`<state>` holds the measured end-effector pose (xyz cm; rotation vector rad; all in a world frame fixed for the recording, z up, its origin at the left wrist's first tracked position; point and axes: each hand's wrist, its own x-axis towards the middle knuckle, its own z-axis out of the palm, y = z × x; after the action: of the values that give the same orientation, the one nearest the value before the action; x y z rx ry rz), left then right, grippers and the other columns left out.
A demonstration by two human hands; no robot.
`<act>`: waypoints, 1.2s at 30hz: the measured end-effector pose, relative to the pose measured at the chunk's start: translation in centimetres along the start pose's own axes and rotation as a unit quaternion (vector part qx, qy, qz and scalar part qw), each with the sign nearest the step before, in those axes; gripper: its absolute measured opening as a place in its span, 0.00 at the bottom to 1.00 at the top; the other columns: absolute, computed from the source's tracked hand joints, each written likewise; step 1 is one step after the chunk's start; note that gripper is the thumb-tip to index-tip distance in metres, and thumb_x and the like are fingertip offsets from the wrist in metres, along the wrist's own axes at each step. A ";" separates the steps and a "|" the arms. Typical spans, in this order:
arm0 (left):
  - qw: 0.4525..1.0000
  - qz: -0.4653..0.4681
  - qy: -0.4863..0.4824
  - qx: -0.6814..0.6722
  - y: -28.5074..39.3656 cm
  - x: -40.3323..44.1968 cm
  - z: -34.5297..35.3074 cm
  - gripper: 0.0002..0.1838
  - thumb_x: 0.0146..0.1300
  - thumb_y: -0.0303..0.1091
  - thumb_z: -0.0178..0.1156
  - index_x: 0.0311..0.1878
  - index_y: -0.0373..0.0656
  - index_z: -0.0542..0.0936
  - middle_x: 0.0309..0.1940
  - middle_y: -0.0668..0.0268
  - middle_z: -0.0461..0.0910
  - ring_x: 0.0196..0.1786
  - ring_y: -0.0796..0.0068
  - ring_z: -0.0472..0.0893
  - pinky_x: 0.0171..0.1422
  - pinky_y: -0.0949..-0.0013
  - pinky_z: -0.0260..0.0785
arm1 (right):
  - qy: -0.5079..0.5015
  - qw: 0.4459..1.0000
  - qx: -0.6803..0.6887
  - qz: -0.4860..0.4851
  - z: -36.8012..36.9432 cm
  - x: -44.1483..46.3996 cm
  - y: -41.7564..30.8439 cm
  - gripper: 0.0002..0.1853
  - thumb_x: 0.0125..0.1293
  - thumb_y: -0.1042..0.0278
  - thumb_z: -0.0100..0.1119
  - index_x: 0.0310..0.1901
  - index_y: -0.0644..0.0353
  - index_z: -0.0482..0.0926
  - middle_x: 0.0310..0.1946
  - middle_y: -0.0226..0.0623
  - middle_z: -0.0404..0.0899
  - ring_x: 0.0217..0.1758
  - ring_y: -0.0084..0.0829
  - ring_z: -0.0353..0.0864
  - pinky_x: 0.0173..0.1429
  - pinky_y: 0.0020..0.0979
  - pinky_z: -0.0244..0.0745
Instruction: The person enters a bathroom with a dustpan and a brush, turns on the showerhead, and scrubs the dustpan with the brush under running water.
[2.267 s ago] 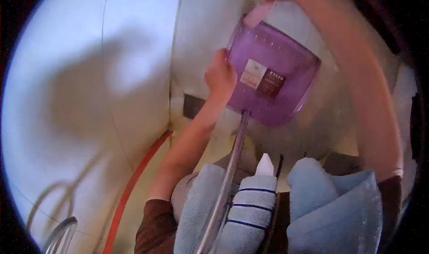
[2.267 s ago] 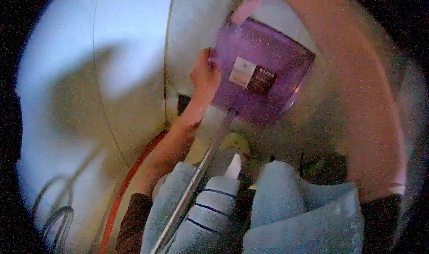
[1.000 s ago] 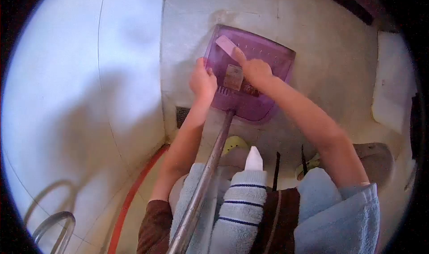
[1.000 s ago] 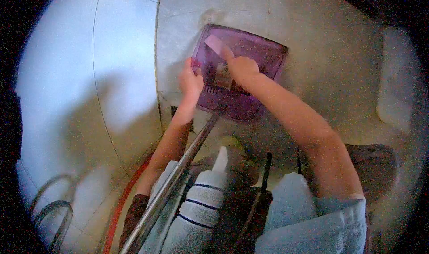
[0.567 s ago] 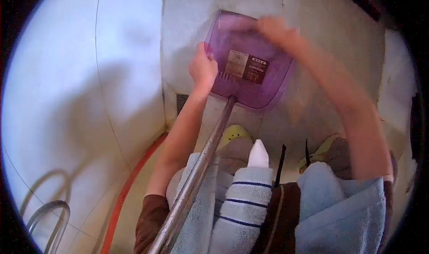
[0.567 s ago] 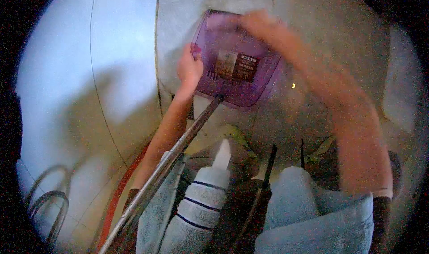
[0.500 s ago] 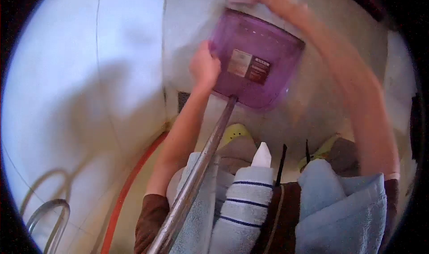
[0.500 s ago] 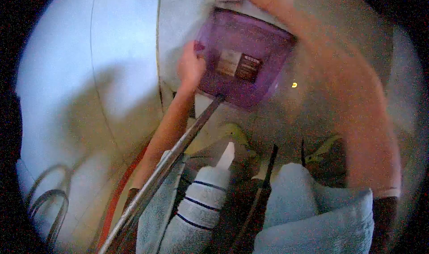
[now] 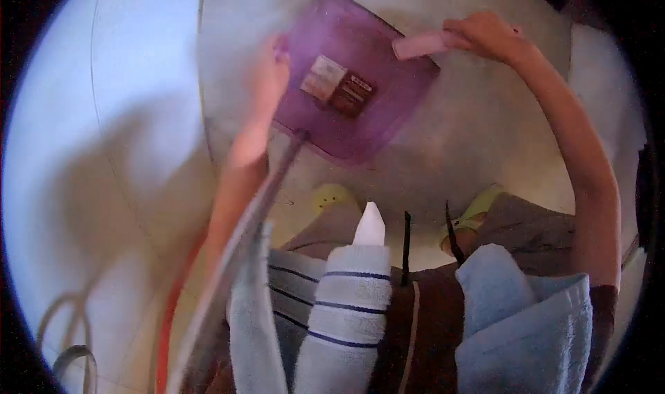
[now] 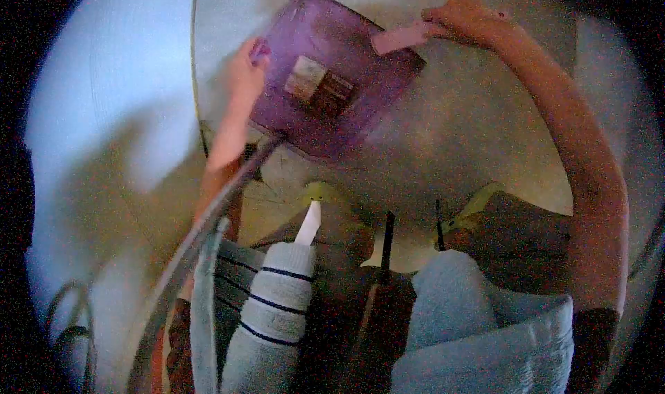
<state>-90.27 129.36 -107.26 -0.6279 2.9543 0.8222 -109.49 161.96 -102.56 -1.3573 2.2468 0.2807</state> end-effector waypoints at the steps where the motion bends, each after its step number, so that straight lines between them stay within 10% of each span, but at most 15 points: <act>1: 1.000 0.021 -0.017 -0.015 -0.5 1.2 -0.3 0.22 0.53 0.36 0.59 0.54 0.53 0.72 0.41 0.61 0.79 0.43 0.58 0.78 0.48 0.61 0.68 | -0.021 1.000 -0.006 -0.005 0.1 -0.9 -0.2 0.18 0.61 0.56 0.50 0.53 0.45 0.70 0.29 0.43 0.77 0.32 0.45 0.76 0.36 0.43 0.69; 5: 0.995 0.078 -0.046 0.044 0.6 5.3 1.3 0.24 0.59 0.40 0.55 0.59 0.48 0.68 0.51 0.58 0.74 0.50 0.60 0.75 0.54 0.61 0.66 | 0.077 0.994 0.064 -0.042 7.3 -2.5 -0.3 0.19 0.61 0.59 0.50 0.56 0.37 0.69 0.29 0.41 0.77 0.32 0.44 0.76 0.36 0.42 0.69; 9: 0.993 -0.015 0.120 -0.011 -4.2 3.8 -0.2 0.23 0.62 0.39 0.51 0.56 0.34 0.67 0.50 0.53 0.73 0.51 0.63 0.74 0.53 0.65 0.66 | 0.012 0.995 0.093 -0.023 8.9 0.6 -2.9 0.22 0.60 0.61 0.52 0.57 0.31 0.68 0.30 0.39 0.78 0.31 0.42 0.76 0.36 0.40 0.69; 12: 0.846 -0.213 0.243 -0.424 -10.1 -5.6 1.3 0.20 0.59 0.27 0.55 0.54 0.34 0.67 0.49 0.57 0.71 0.47 0.67 0.73 0.54 0.68 0.65 | -0.032 0.995 0.090 -0.009 7.1 0.5 -3.3 0.21 0.59 0.63 0.53 0.55 0.32 0.70 0.31 0.38 0.78 0.31 0.41 0.76 0.38 0.38 0.69; 17: 0.975 -0.119 0.047 -0.179 0.9 -14.2 6.6 0.45 0.42 0.36 0.69 0.63 0.38 0.55 0.57 0.51 0.61 0.61 0.55 0.61 0.65 0.57 0.52 | -0.011 0.968 0.201 -0.150 10.0 3.9 -3.7 0.18 0.61 0.63 0.52 0.53 0.35 0.73 0.34 0.39 0.78 0.34 0.40 0.76 0.40 0.38 0.70; 33: 0.952 -0.132 0.237 -0.142 1.9 -8.4 9.1 0.33 0.50 0.21 0.59 0.60 0.41 0.60 0.56 0.54 0.60 0.61 0.53 0.61 0.65 0.60 0.52 | -0.081 0.887 0.453 0.041 12.1 1.6 -10.9 0.22 0.63 0.60 0.46 0.60 0.43 0.66 0.42 0.41 0.78 0.43 0.38 0.77 0.52 0.32 0.69; 36: 0.955 -0.131 0.220 -0.148 1.3 -8.6 9.0 0.32 0.51 0.24 0.60 0.61 0.43 0.61 0.57 0.51 0.54 0.58 0.55 0.62 0.64 0.59 0.53 | -0.153 0.944 0.292 -0.006 10.7 4.0 -13.4 0.21 0.64 0.59 0.45 0.60 0.40 0.66 0.42 0.41 0.78 0.43 0.37 0.78 0.50 0.33 0.70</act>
<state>-83.68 138.14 -113.34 -1.3509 3.0242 1.2487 -96.10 156.88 -112.69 -0.9326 1.8505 -0.1648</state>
